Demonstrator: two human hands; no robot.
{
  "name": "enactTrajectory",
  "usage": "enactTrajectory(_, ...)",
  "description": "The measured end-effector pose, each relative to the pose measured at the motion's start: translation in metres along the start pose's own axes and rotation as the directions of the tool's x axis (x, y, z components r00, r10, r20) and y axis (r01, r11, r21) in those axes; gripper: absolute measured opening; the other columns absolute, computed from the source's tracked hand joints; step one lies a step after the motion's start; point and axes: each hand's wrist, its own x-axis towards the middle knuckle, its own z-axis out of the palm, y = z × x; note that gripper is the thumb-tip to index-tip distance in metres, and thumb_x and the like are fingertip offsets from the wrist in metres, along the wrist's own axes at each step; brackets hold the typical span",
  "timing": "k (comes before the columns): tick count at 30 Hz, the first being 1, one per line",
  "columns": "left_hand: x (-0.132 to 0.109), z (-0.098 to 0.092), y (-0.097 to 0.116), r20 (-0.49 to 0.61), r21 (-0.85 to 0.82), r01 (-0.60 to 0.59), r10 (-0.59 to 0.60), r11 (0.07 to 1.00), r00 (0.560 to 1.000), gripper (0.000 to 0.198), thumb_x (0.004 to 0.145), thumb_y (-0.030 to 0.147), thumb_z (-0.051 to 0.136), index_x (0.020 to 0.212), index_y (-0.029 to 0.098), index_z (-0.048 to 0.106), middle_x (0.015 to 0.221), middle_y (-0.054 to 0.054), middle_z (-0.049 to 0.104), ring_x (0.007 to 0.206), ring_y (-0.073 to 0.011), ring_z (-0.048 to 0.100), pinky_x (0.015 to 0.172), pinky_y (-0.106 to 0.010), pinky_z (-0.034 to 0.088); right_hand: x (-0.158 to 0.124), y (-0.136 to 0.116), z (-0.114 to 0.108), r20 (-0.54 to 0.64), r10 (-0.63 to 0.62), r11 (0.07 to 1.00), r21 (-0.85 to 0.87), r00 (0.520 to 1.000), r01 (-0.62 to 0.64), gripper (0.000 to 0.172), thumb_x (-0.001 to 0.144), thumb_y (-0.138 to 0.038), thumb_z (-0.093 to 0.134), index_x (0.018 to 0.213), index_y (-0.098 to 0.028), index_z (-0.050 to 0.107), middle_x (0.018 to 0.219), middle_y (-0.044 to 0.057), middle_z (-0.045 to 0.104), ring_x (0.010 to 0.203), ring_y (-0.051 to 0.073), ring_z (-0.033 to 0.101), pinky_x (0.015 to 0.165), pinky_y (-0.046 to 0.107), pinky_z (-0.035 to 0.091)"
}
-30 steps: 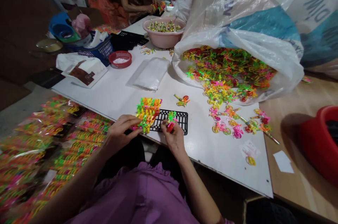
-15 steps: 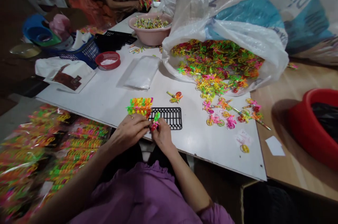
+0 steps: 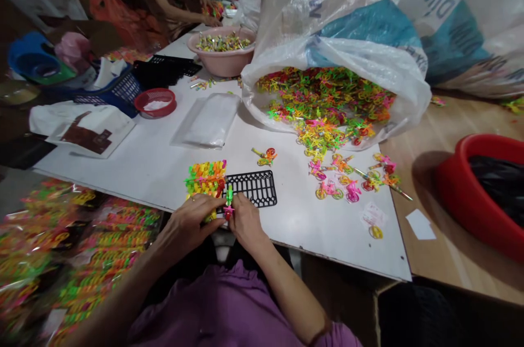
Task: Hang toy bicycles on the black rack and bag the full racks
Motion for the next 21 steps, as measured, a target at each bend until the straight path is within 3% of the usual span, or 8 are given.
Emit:
enactTrajectory(5, 0.004, 0.007, 0.008, -0.085, 0.114, 0.048, -0.039, 0.992, 0.996, 0.016, 0.086, 0.028, 0.052, 0.095, 0.018, 0.061, 0.082, -0.004, 0.064, 0.079, -0.0185, 0.057, 0.073, -0.032, 0.044, 0.005, -0.003, -0.005, 0.082, 0.031, 0.997, -0.075, 0.996, -0.024, 0.012, 0.082, -0.015, 0.043, 0.089, -0.017, 0.053, 0.084, 0.004, 0.054, 0.073, 0.015, 0.050, 0.065, 0.024, 0.038)
enactTrajectory(11, 0.001, 0.011, 0.006, -0.124, 0.164, -0.025, 0.046, 0.986, 0.991, 0.018, 0.089, 0.019, 0.045, 0.091, 0.018, 0.063, 0.081, -0.003, 0.064, 0.081, -0.0174, 0.057, 0.078, -0.031, 0.043, 0.007, -0.014, -0.004, 0.162, 0.056, 0.979, -0.204, 0.985, -0.022, 0.014, 0.085, -0.014, 0.043, 0.089, -0.017, 0.056, 0.086, 0.005, 0.058, 0.074, 0.015, 0.054, 0.065, 0.024, 0.038)
enactTrajectory(16, -0.004, 0.014, 0.000, -0.162, 0.159, -0.075, 0.101, 0.984, 0.982, 0.018, 0.088, 0.015, 0.045, 0.091, 0.018, 0.062, 0.082, -0.002, 0.065, 0.081, -0.0165, 0.058, 0.080, -0.030, 0.043, 0.025, 0.011, -0.038, 0.300, -0.105, 0.994, 0.043, 0.948, 0.096, 0.014, 0.083, -0.019, 0.050, 0.090, -0.017, 0.062, 0.078, 0.000, 0.062, 0.069, 0.012, 0.056, 0.061, 0.020, 0.038)
enactTrajectory(18, -0.006, 0.015, -0.003, -0.159, 0.173, -0.104, 0.132, 0.979, 0.979, 0.018, 0.088, 0.013, 0.045, 0.093, 0.018, 0.061, 0.084, -0.001, 0.065, 0.081, -0.0160, 0.058, 0.081, -0.030, 0.043, 0.051, 0.024, -0.062, 0.263, -0.097, 0.995, 0.018, 0.960, 0.096, 0.018, 0.084, -0.019, 0.050, 0.095, -0.018, 0.063, 0.080, 0.000, 0.064, 0.073, 0.012, 0.057, 0.066, 0.020, 0.040)
enactTrajectory(21, -0.008, 0.015, -0.006, -0.153, 0.173, -0.122, 0.149, 0.977, 0.977, 0.017, 0.088, 0.014, 0.046, 0.094, 0.019, 0.061, 0.085, -0.001, 0.066, 0.082, -0.0154, 0.059, 0.082, -0.030, 0.043, 0.099, 0.035, -0.085, 0.011, 0.086, 0.943, -0.325, 0.996, -0.078, 0.024, 0.086, -0.019, 0.048, 0.105, -0.014, 0.061, 0.102, 0.009, 0.061, 0.087, 0.018, 0.057, 0.074, 0.026, 0.042)
